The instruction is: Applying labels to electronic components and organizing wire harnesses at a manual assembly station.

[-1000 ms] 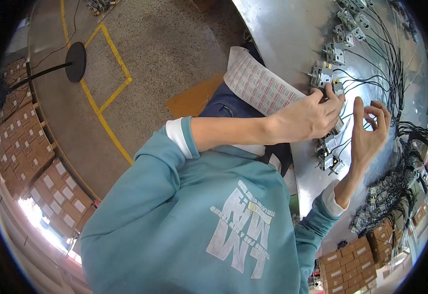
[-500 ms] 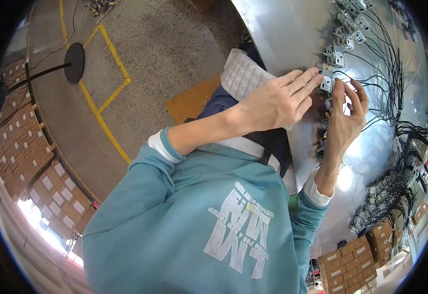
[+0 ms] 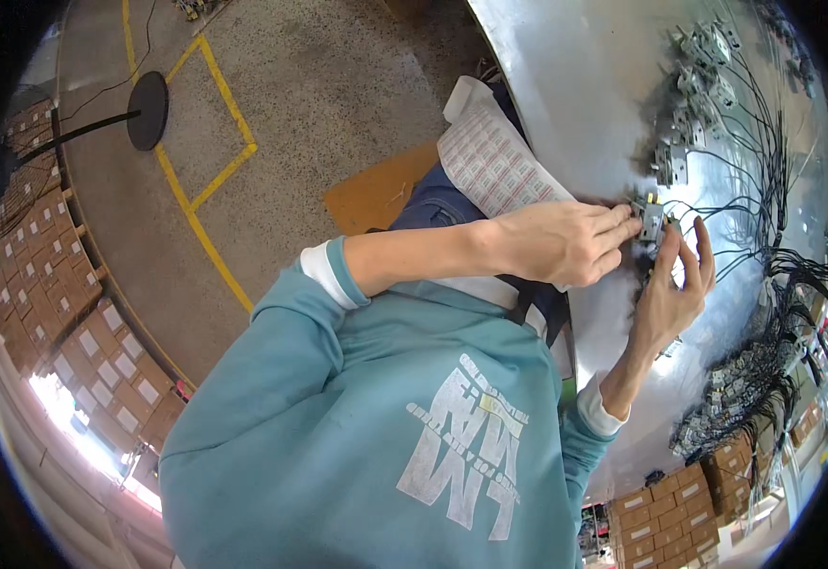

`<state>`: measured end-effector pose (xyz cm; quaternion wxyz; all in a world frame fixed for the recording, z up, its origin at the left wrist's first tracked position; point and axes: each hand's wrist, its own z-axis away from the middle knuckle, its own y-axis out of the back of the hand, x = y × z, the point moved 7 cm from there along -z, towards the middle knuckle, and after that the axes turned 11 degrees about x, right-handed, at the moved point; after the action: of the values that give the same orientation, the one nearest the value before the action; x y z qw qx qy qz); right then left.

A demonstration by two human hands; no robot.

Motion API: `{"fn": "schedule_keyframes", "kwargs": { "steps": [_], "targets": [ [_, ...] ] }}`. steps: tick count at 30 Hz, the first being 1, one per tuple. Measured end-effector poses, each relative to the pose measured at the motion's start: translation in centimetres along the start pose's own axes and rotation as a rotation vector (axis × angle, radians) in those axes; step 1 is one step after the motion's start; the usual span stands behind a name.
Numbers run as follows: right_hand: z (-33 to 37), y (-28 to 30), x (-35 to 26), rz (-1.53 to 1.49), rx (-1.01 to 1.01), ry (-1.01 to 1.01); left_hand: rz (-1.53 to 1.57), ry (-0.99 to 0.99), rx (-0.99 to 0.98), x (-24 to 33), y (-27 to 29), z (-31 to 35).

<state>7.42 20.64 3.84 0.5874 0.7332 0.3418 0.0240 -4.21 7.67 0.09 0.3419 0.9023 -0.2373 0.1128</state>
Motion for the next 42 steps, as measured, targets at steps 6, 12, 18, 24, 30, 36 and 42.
{"fn": "schedule_keyframes", "kwargs": {
  "steps": [6, 12, 18, 24, 30, 36, 42],
  "targets": [
    [1.3, 0.7, 3.0, -0.118, -0.025, -0.153, 0.119, -0.056, -0.007, 1.5, -1.4, 0.5],
    [2.5, 0.2, 3.1, -0.155, -0.032, -0.18, 0.062, -0.139, -0.054, 2.6, -1.0, 0.7],
    [3.0, -0.1, 2.4, -0.114, -0.024, -0.082, 0.036, -0.132, -0.069, 2.7, -1.0, 0.8],
    [3.2, 0.0, 1.7, -0.096, 0.045, 0.036, 0.022, -0.134, -0.066, 2.8, -1.1, 0.9],
    [3.5, 0.3, 2.1, -0.048, 0.057, 0.053, 0.016, -0.141, -0.056, 2.9, -1.1, 0.7],
    [3.3, 0.3, 1.7, -0.057, 0.045, 0.018, -0.007, -0.145, -0.056, 3.0, -1.1, 0.8],
    [3.7, 0.5, 1.3, -0.011, 0.056, 0.08, 0.005, -0.135, -0.035, 3.0, -1.1, 0.7]
  ]
}}
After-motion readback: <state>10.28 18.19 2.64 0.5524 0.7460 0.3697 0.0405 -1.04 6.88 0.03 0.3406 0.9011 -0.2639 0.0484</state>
